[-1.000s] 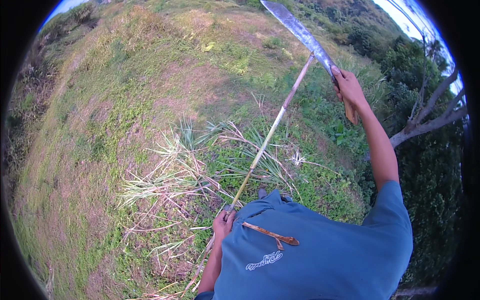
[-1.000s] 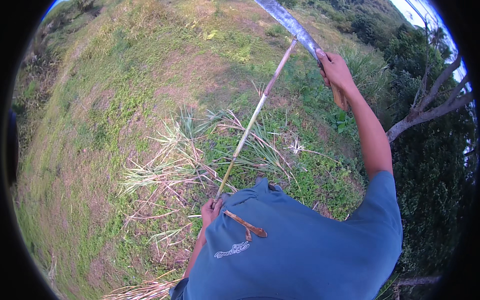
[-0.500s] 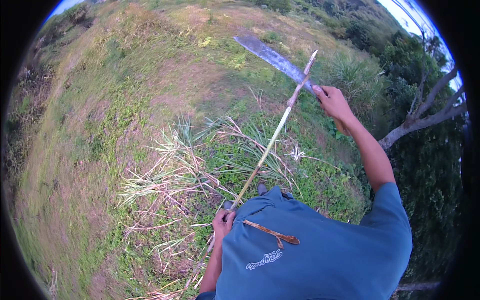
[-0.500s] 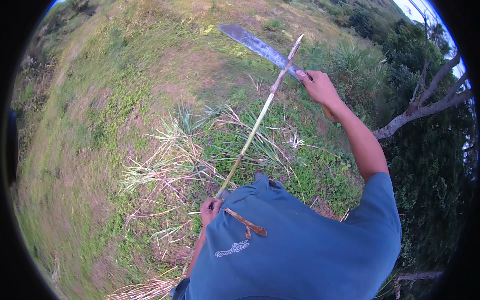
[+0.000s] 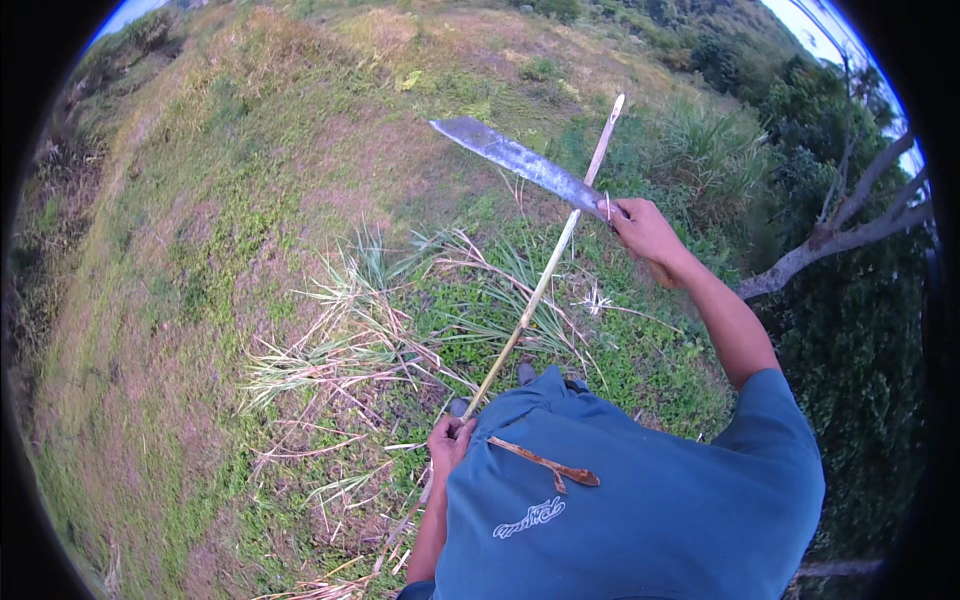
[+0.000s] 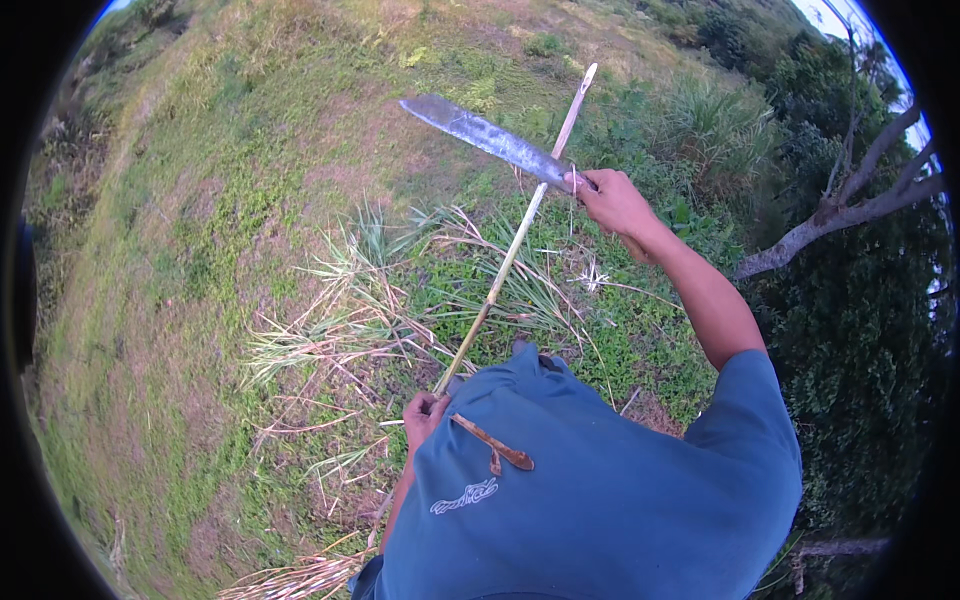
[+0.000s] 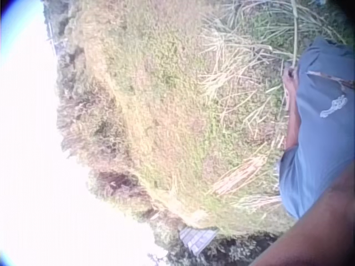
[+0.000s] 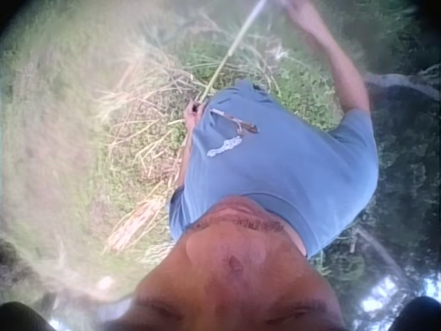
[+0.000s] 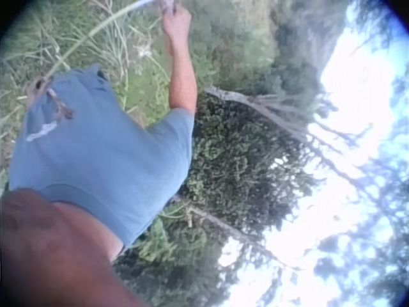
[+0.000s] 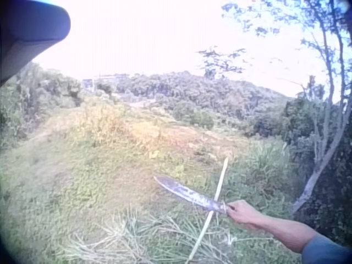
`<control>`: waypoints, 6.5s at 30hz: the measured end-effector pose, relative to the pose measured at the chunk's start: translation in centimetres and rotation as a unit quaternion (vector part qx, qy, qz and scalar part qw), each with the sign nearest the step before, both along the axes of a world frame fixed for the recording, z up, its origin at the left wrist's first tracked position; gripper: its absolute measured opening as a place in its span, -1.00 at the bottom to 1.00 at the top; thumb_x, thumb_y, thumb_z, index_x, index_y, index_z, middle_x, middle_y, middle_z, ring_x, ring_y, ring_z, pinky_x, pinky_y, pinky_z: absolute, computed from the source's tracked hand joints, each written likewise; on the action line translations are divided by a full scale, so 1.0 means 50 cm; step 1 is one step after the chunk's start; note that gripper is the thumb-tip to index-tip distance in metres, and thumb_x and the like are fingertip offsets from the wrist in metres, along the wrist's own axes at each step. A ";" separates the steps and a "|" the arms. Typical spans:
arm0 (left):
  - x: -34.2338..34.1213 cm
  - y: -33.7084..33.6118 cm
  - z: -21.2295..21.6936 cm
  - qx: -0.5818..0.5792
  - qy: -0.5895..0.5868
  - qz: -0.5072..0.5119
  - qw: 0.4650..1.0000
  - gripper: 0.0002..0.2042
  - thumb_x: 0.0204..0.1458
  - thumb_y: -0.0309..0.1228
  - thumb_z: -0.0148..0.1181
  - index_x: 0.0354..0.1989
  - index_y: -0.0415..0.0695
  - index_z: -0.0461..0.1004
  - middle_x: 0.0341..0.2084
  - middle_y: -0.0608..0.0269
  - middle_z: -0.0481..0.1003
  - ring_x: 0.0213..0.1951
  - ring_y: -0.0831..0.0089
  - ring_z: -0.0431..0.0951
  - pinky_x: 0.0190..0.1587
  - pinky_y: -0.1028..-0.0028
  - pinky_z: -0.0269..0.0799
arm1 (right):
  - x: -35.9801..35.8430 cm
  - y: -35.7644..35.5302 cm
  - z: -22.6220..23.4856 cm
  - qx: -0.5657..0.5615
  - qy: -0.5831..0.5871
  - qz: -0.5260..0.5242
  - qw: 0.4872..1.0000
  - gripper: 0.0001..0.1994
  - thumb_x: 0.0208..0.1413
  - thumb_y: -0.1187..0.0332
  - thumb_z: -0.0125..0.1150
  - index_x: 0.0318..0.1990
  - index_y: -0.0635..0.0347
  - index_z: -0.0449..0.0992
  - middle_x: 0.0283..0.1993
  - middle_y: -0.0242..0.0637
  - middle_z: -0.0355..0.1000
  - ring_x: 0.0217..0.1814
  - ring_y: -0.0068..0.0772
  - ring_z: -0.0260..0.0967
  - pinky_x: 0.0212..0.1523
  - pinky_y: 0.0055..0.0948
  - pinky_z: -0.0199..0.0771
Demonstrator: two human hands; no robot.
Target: The person uses a machete to strip the outer layers and cut long bamboo poles into shorter sections. They work in an outdoor grassy area, repeatedly peeling the bamboo and chopping it, then gathering the processed pieces into a pile.
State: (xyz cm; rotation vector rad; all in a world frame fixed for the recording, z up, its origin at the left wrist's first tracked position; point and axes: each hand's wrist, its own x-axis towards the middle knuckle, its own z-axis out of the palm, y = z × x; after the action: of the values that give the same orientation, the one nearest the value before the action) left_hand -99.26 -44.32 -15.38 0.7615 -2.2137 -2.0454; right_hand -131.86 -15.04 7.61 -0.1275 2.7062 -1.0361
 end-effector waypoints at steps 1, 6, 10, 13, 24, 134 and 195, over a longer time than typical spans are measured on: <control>-0.002 0.003 -0.002 0.003 -0.001 0.001 1.000 -0.76 -0.03 -0.49 0.36 -0.52 -0.17 0.35 -0.70 0.47 0.25 -0.60 0.70 0.16 -0.57 0.57 0.06 | 0.036 -0.021 -0.020 0.008 -0.029 0.024 0.999 -0.50 0.26 -0.03 0.02 -0.40 0.32 0.48 -0.71 -0.34 0.23 -0.70 -0.51 0.19 -0.65 -0.36 0.19; 0.005 -0.011 -0.057 0.001 0.003 -0.019 1.000 -0.69 -0.02 -0.53 0.34 -0.54 -0.11 0.23 -0.69 0.53 0.20 -0.59 0.72 0.12 -0.58 0.57 -0.01 | 0.026 -0.029 -0.015 0.011 0.029 0.044 0.999 -0.45 0.24 -0.09 0.02 -0.46 0.33 0.47 -0.71 -0.33 0.25 -0.68 -0.52 0.16 -0.63 -0.37 0.16; 0.002 -0.008 -0.063 -0.009 0.025 -0.025 0.999 -0.65 -0.03 -0.45 0.38 -0.55 -0.11 0.21 -0.72 0.50 0.16 -0.61 0.68 0.06 -0.60 0.54 -0.03 | -0.104 0.043 0.084 0.000 0.099 -0.078 0.992 -0.45 0.24 -0.14 -0.04 -0.38 0.27 0.43 -0.71 -0.38 0.22 -0.75 -0.53 0.23 -0.68 -0.42 0.26; 0.000 -0.003 -0.058 -0.009 0.025 -0.023 0.999 -0.64 -0.03 -0.44 0.39 -0.56 -0.11 0.21 -0.73 0.51 0.14 -0.61 0.68 0.05 -0.61 0.54 -0.04 | -0.171 0.102 0.115 0.016 0.146 -0.115 0.982 -0.46 0.25 -0.13 -0.04 -0.44 0.25 0.38 -0.70 -0.36 0.23 -0.76 -0.50 0.25 -0.70 -0.40 0.25; 0.000 0.003 -0.063 -0.002 -0.001 0.007 1.000 -0.62 -0.03 -0.44 0.39 -0.59 -0.10 0.18 -0.72 0.54 0.14 -0.61 0.70 0.04 -0.61 0.56 -0.06 | -0.162 0.121 0.115 -0.101 0.096 -0.109 0.984 -0.48 0.24 -0.14 -0.02 -0.45 0.20 0.34 -0.70 -0.48 0.20 -0.78 -0.62 0.16 -0.75 -0.51 0.17; -0.039 0.025 -0.028 -0.121 0.000 -0.106 0.987 -0.81 -0.03 -0.46 0.31 -0.25 -0.26 0.57 -0.47 0.21 0.35 -0.38 0.33 0.36 -0.27 0.37 0.30 | -0.067 0.074 0.057 0.109 -0.006 -0.030 0.994 -0.50 0.25 -0.05 0.01 -0.36 0.33 0.49 -0.71 -0.26 0.25 -0.73 -0.44 0.22 -0.61 -0.31 0.26; -0.041 0.034 -0.151 -0.106 0.002 -0.162 0.981 -0.68 0.13 -0.18 0.19 -0.44 -0.22 0.49 -0.63 0.07 0.39 -0.59 0.30 0.34 -0.46 0.32 0.28 | -0.160 0.102 0.043 0.007 0.125 -0.096 0.987 -0.46 0.24 -0.08 0.01 -0.35 0.35 0.47 -0.68 -0.24 0.25 -0.60 -0.46 0.20 -0.53 -0.31 0.22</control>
State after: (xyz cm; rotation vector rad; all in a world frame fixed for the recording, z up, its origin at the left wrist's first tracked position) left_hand -101.31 -42.63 -22.94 0.3987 -2.6455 -1.8774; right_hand -139.87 -9.94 9.75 0.0068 3.0009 -1.1198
